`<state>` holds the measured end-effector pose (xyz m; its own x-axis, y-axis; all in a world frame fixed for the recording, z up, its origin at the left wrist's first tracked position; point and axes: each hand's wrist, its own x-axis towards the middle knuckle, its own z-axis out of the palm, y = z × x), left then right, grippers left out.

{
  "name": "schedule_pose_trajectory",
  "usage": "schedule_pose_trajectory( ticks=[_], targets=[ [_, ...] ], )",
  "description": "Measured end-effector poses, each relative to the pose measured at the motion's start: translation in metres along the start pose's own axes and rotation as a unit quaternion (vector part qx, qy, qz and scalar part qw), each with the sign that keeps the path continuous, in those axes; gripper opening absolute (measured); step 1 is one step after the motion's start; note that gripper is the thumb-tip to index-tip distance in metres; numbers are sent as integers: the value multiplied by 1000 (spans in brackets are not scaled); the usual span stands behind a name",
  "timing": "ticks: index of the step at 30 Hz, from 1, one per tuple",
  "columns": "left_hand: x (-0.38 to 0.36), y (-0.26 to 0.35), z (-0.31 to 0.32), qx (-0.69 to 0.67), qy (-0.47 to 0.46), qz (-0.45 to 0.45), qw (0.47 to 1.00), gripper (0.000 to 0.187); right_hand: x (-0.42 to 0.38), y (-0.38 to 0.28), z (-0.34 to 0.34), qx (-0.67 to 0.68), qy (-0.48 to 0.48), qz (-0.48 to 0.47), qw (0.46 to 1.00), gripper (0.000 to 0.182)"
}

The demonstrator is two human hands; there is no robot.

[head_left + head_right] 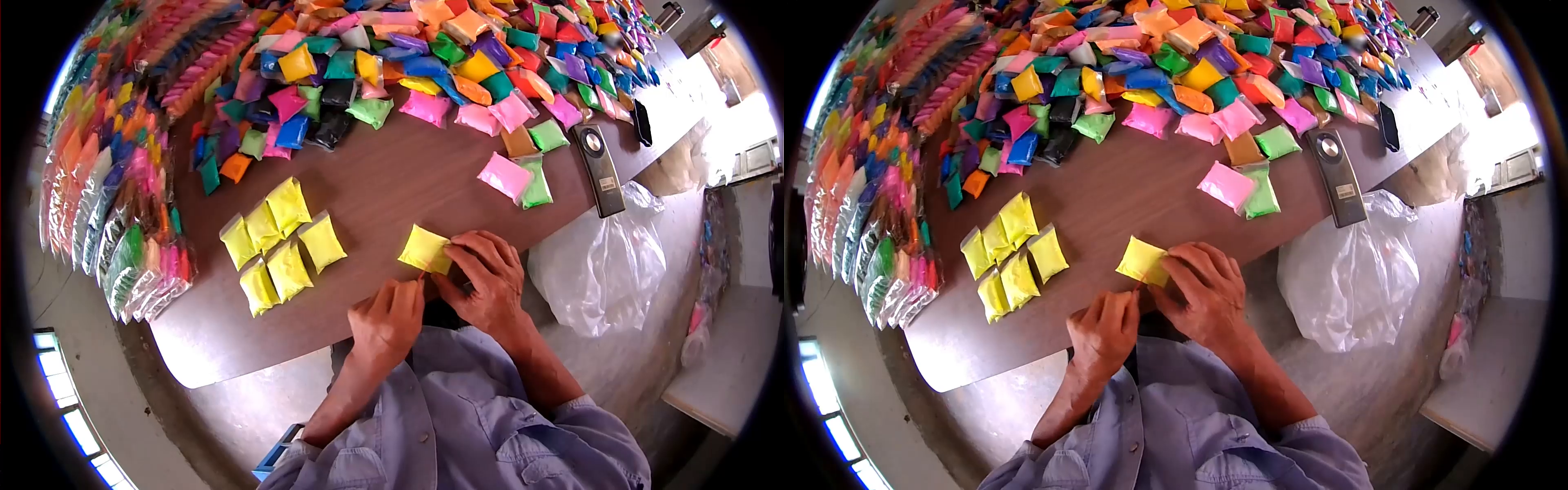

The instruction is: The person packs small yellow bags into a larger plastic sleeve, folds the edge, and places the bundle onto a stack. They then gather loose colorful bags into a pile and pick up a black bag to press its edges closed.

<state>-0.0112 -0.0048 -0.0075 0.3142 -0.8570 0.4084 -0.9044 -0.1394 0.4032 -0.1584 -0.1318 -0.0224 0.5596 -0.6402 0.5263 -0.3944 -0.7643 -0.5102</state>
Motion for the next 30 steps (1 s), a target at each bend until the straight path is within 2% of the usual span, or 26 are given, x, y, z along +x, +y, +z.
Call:
schedule_pose_trajectory(
  ticks=[2,5,8,11,13,21,24,27,30],
  targets=[
    [1,-1,1,-4,-14,9,1000,17,0,0,0,10,-2,3,1000,47],
    [13,-7,-8,72,-10,-5,997,17,-2,1,2,11,-3,4,1000,46],
    [21,-9,-11,35,17,-43,998,17,-1,1,3,15,7,-2,1000,45],
    [28,2,-6,-12,12,-1,1000,16,-2,1,2,13,3,0,1000,45],
    [33,3,1,-29,-44,3,999,18,-1,0,2,12,2,2,1000,47],
    [57,-5,-2,28,-57,-44,997,20,-2,-2,3,16,8,8,1000,47],
    [60,-9,2,30,-27,-67,997,20,-1,1,1,11,8,-4,1000,47],
    [58,-2,-2,-35,-6,-53,998,21,0,0,0,14,8,-12,1000,46],
    [53,-2,-6,-25,-47,-75,996,21,3,1,-5,26,-15,-9,999,43]
  ],
)
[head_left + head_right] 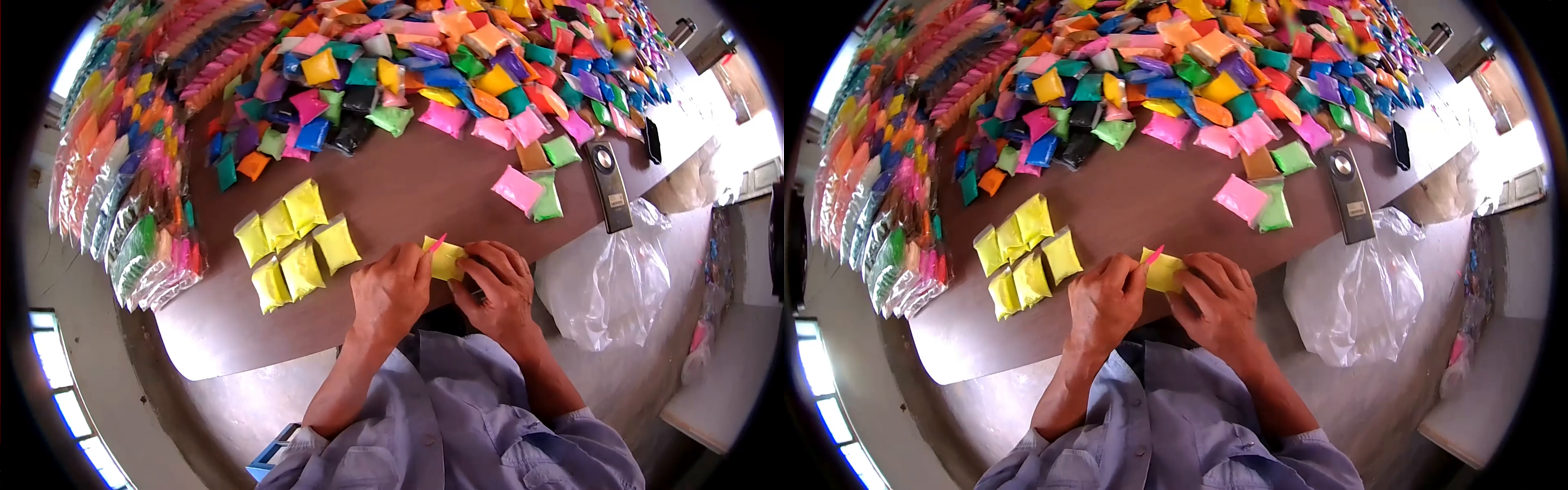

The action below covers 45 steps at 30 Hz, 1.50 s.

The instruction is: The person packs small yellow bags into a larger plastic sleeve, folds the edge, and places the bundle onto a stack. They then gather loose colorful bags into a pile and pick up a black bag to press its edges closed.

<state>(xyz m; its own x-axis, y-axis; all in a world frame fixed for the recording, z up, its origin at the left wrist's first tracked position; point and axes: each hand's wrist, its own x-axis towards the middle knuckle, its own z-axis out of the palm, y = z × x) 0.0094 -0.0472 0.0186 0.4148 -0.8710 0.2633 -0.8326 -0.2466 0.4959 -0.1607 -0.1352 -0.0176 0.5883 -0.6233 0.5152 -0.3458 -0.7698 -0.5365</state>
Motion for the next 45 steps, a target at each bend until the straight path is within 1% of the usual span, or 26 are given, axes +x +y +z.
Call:
schedule_pose_trajectory(
  ticks=[3,6,8,10,11,12,13,15,18,20,21,23,27,29,30,32,33,35,41,45],
  targets=[
    [-5,-10,-5,0,19,-25,1000,21,7,1,-9,-8,-31,-17,999,31],
    [-10,-15,-12,6,51,-23,998,22,9,11,-12,4,-53,-17,998,29],
    [-16,-10,-17,-68,57,-39,995,19,12,11,-17,-2,-70,-12,997,29],
    [-20,-7,-13,-98,56,-40,993,18,15,10,-21,-11,-88,-7,996,28],
    [-22,-6,-11,-121,55,-41,990,17,15,7,-19,-19,-54,-7,998,29],
    [-23,-6,-10,-127,57,-41,989,17,16,4,-18,-27,-20,-6,999,29],
    [-25,-6,-9,-127,54,-39,990,16,16,-2,-18,-31,-22,-7,999,29],
    [-31,-5,-5,-133,50,-35,989,15,14,-17,-22,6,-33,3,999,33],
    [-40,-3,9,-139,45,-19,989,15,1,-18,-12,-20,-61,12,998,37],
    [-41,-5,14,-72,17,23,997,15,-1,-17,-11,-24,-58,13,998,39],
    [-39,-7,15,-73,16,23,997,15,-2,-17,-11,-22,-56,8,998,38],
    [-26,-13,16,-21,18,25,999,14,-2,-16,-11,-22,-53,1,998,38],
    [-11,-14,6,-34,17,-1,999,14,-2,-17,-13,-10,-47,-6,999,33],
    [-11,-9,1,-84,12,24,996,16,-6,-15,-14,-1,-42,3,999,31],
    [-14,-8,4,-86,10,25,996,16,-8,-11,-15,4,-45,-2,999,29],
    [-21,-7,15,-107,-5,79,991,16,-8,-6,-17,7,-47,-7,999,28],
    [-20,-7,17,-107,-7,80,991,16,-6,-6,-18,10,-47,-19,999,27],
    [-16,-9,21,-56,-37,67,995,15,-5,-6,-19,12,-45,-30,998,27],
    [14,-8,17,12,-21,73,997,14,-8,-5,-19,12,-48,-27,998,26],
    [12,0,9,-37,-44,82,995,14,-9,-2,-23,15,-54,-34,998,26]
  ],
)
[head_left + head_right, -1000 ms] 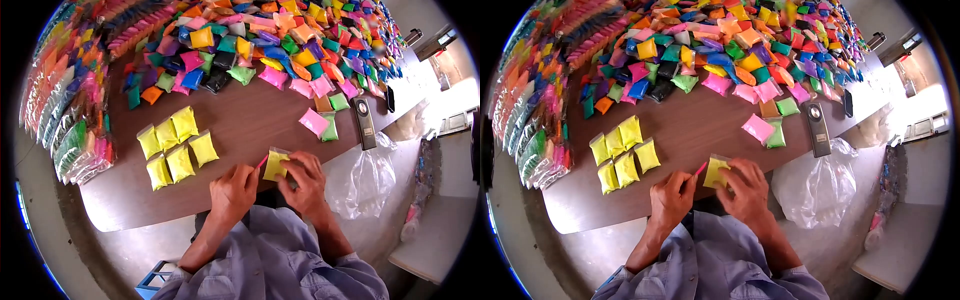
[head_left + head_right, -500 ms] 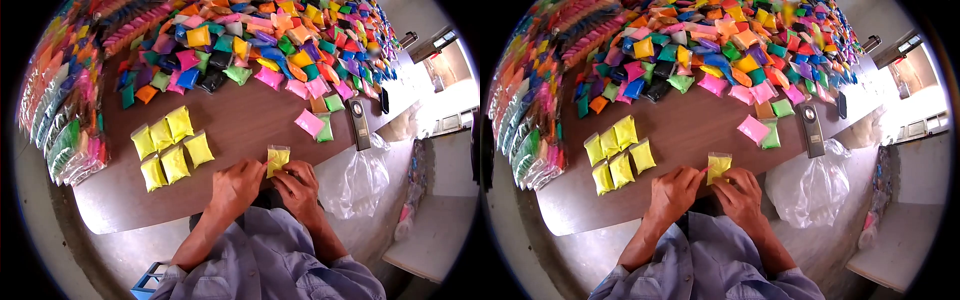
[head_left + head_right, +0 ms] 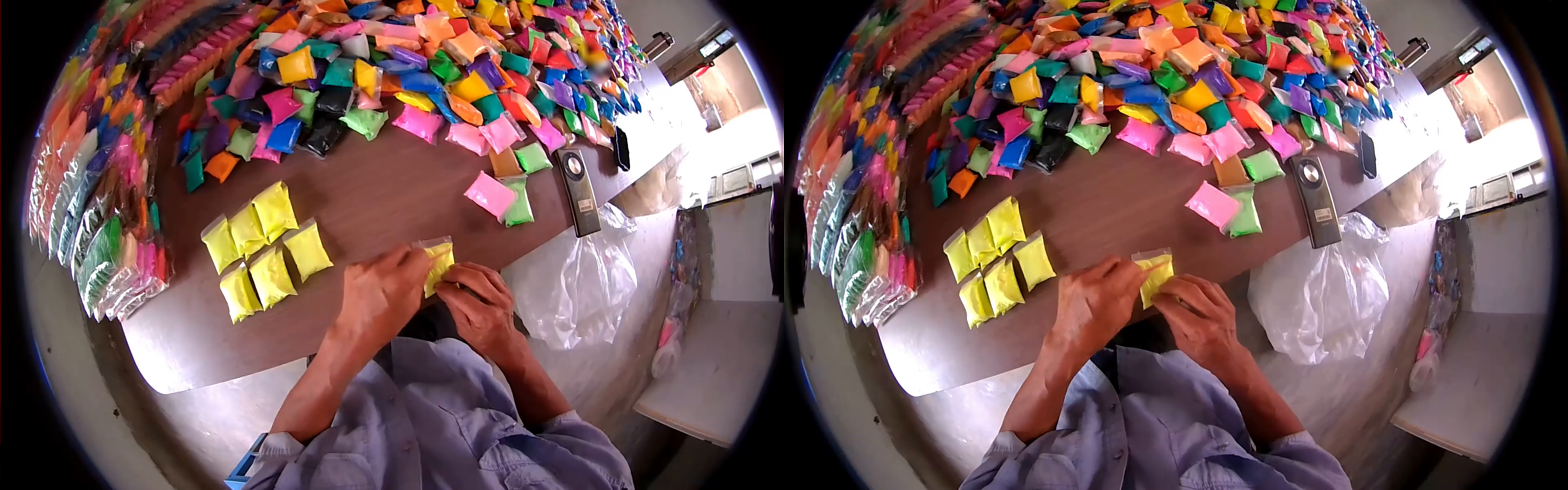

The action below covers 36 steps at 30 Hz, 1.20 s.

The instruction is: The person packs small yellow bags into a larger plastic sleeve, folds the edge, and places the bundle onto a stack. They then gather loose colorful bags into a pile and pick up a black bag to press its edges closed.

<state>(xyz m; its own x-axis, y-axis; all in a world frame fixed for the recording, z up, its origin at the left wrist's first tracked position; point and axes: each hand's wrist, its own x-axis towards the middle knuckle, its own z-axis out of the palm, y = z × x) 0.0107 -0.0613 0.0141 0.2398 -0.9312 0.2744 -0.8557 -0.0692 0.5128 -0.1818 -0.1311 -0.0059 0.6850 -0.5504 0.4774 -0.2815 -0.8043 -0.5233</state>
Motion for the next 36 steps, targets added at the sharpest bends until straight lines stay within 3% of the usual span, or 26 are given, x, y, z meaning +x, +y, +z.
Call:
schedule_pose_trajectory(
  ticks=[3,8,11,17,21,23,27,32,36],
  targets=[
    [1,6,1,-33,-14,53,998,13,3,0,-2,11,0,-3,1000,23],
    [23,0,9,32,-53,22,998,14,2,2,-3,19,-7,-3,1000,20],
    [31,-10,13,51,-28,18,998,16,2,2,-3,19,-5,-1,1000,20],
    [12,8,1,-47,-62,30,997,17,0,4,1,21,5,4,1000,21],
    [13,0,4,1,-60,-7,998,17,-4,8,2,20,10,-6,1000,26],
    [19,-10,2,32,0,-35,999,17,-3,7,1,23,4,-15,1000,31],
    [13,-13,-9,-63,59,-86,993,15,3,-8,-1,15,6,19,1000,36],
    [-8,-11,-13,-122,87,-120,981,16,6,-9,5,-15,-7,38,999,40],
    [-18,-12,-20,-143,93,-144,975,17,8,-6,8,-15,54,28,998,35]
  ],
)
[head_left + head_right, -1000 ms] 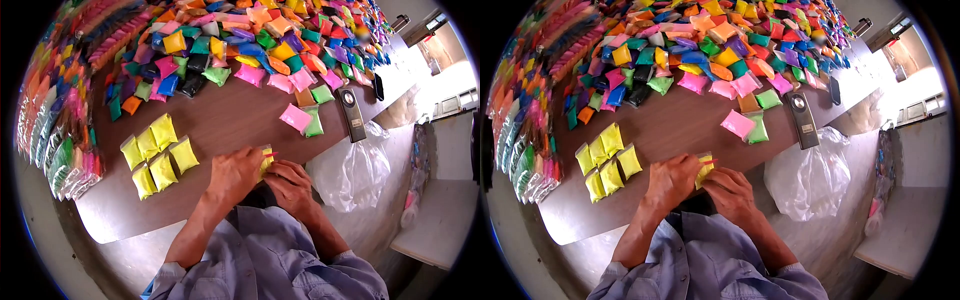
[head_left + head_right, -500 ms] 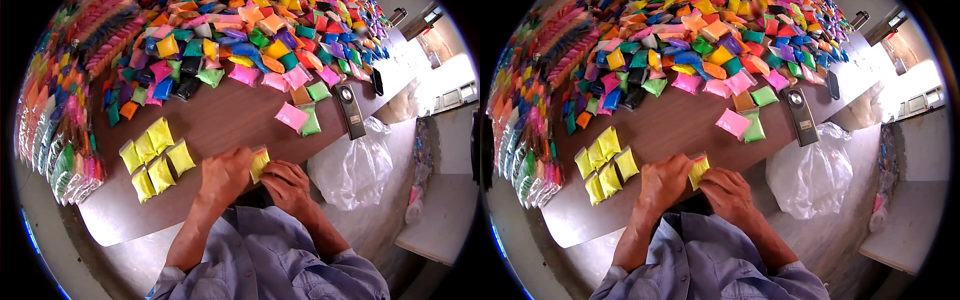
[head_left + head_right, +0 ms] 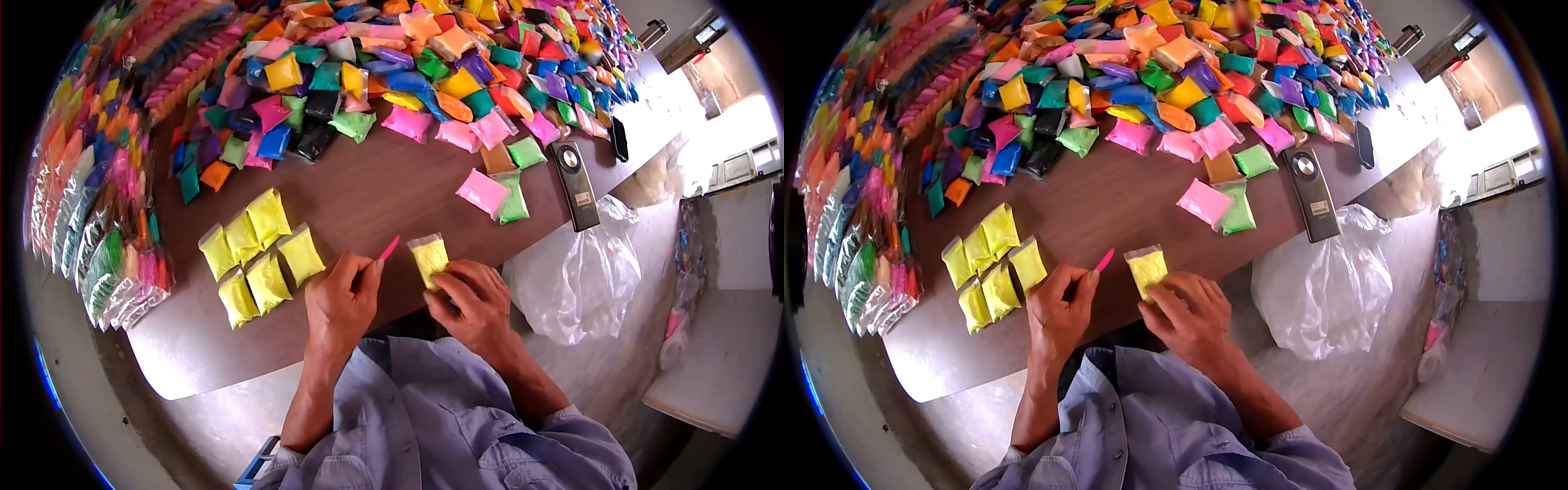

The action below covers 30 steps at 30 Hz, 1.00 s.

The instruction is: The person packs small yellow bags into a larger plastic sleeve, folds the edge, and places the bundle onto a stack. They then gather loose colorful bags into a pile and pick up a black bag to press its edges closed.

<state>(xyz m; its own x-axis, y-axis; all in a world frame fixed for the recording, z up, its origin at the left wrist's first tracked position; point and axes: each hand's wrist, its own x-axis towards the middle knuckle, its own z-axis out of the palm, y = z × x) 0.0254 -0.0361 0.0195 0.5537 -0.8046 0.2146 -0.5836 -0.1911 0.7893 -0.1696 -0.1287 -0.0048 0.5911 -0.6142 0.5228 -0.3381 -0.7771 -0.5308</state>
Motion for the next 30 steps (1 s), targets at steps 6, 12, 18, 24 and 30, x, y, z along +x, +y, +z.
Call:
schedule_pose_trajectory(
  ticks=[6,12,18,24,30],
  targets=[
    [-7,4,-6,-22,16,20,999,14,12,-9,-13,149,61,192,968,14],
    [-17,14,9,-24,-1,52,998,12,5,-13,1,129,48,242,960,14],
    [-23,8,29,20,-25,73,997,10,-1,-12,2,39,66,158,984,21],
    [-16,17,30,101,-57,117,986,11,-9,-2,12,24,51,92,994,22],
    [16,3,31,195,-53,130,971,15,-9,-1,13,47,57,93,993,22]
  ],
)
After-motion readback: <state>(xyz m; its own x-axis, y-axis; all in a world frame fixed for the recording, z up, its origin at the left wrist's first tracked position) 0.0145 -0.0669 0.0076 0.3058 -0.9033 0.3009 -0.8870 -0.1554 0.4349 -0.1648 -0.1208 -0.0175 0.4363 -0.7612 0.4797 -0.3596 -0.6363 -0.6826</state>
